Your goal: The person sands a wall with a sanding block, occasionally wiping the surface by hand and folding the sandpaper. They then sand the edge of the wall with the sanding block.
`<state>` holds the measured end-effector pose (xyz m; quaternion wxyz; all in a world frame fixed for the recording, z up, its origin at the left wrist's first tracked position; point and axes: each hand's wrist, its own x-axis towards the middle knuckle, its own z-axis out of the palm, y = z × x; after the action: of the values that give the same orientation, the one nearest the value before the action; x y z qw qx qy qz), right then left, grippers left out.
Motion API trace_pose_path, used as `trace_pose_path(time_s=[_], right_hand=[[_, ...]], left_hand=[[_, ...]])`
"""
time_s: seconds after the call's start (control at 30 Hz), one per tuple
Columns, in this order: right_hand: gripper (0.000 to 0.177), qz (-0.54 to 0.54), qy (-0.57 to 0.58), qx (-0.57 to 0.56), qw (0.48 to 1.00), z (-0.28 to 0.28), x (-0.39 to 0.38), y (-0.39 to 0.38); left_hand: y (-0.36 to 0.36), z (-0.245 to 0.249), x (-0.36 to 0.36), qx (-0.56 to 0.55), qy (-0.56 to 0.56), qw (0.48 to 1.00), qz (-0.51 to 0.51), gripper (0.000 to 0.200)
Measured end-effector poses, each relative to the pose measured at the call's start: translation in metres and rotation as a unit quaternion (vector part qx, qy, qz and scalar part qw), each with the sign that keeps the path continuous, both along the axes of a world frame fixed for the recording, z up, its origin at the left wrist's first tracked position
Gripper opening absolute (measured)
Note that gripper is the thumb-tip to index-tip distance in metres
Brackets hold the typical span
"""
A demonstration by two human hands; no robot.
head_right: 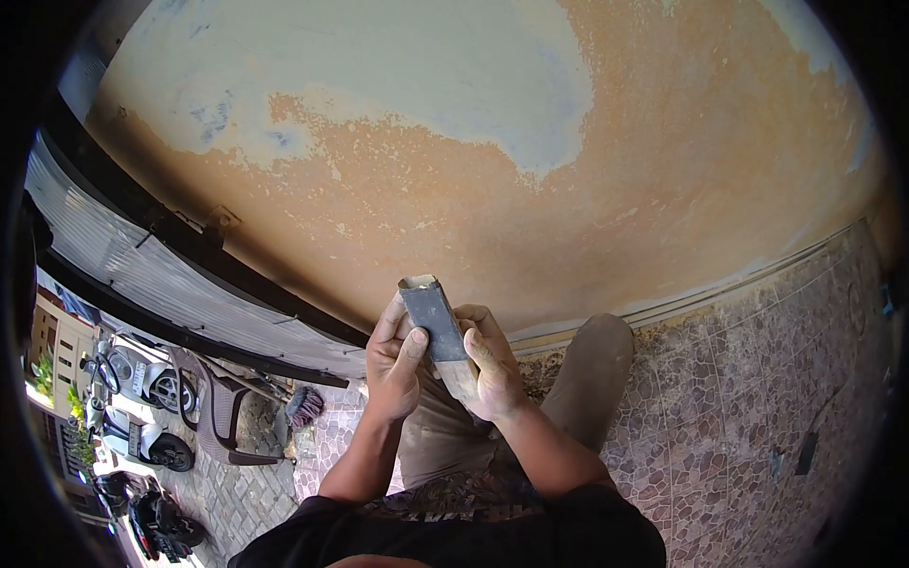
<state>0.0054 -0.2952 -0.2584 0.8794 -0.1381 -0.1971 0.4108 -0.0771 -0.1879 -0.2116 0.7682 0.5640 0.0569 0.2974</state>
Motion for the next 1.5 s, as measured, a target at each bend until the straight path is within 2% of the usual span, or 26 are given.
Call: trace_pose_path(time_s=[0.27, 0.67, 0.77, 0.83, 0.87, 0.93, 0.97, 1.0, 1.13, 1.2, 1.3, 1.4, 1.47, 1.5], right_hand=[[0.042, -0.004, 0.022, 0.002, 1.0, 0.004, -0.002, 0.0], [0.041, 0.009, -0.036, 0.007, 0.999, 0.011, 0.006, 0.004], [0.04, 0.002, -0.053, -0.004, 0.999, 0.016, 0.014, 0.004], [0.046, 0.01, -0.07, -0.029, 0.997, 0.027, 0.022, 0.003], [0.046, 0.008, -0.074, -0.028, 0.997, 0.034, 0.026, 0.003], [0.053, -0.055, -0.09, -0.05, 0.993, 0.049, 0.035, 0.004], [0.061, -0.071, -0.077, -0.065, 0.992, 0.054, 0.04, 0.003], [0.061, -0.074, -0.081, -0.065, 0.992, 0.058, 0.047, 0.001], [0.058, -0.179, -0.14, -0.126, 0.966, 0.073, 0.087, -0.01], [0.055, -0.352, -0.239, -0.166, 0.89, 0.094, 0.109, -0.015], [0.053, -0.529, -0.323, -0.145, 0.771, 0.129, 0.148, -0.017], [0.053, -0.692, -0.397, -0.147, 0.585, 0.173, 0.189, -0.014], [0.051, -0.775, -0.439, -0.114, 0.44, 0.212, 0.213, -0.008], [0.051, -0.779, -0.435, -0.115, 0.438, 0.226, 0.225, -0.003]], left_hand=[[-0.003, 0.001, 0.001, 0.005, 0.018, 1.0, 0.001, 0.061], [-0.001, 0.01, 0.003, 0.01, 0.018, 1.0, 0.005, 0.062], [0.011, 0.017, 0.002, 0.004, 0.017, 0.999, -0.05, 0.063], [0.018, 0.022, 0.003, 0.085, 0.047, 0.995, -0.021, 0.068], [0.024, 0.026, 0.004, 0.086, 0.043, 0.995, -0.022, 0.068], [0.038, 0.036, 0.004, 0.211, 0.051, 0.975, 0.04, 0.072], [0.043, 0.044, 0.004, 0.205, 0.047, 0.976, 0.056, 0.073], [0.05, 0.052, 0.004, 0.205, 0.043, 0.976, 0.053, 0.073], [0.079, 0.099, 0.002, 0.344, 0.028, 0.921, 0.183, 0.072], [0.092, 0.129, 0.003, 0.407, -0.006, 0.886, 0.222, 0.071], [0.11, 0.174, 0.011, 0.483, -0.066, 0.827, 0.28, 0.068], [0.127, 0.222, 0.029, 0.576, -0.102, 0.733, 0.347, 0.061], [0.137, 0.256, 0.045, 0.645, -0.116, 0.628, 0.419, 0.061], [0.14, 0.271, 0.056, 0.66, -0.134, 0.597, 0.436, 0.06]])
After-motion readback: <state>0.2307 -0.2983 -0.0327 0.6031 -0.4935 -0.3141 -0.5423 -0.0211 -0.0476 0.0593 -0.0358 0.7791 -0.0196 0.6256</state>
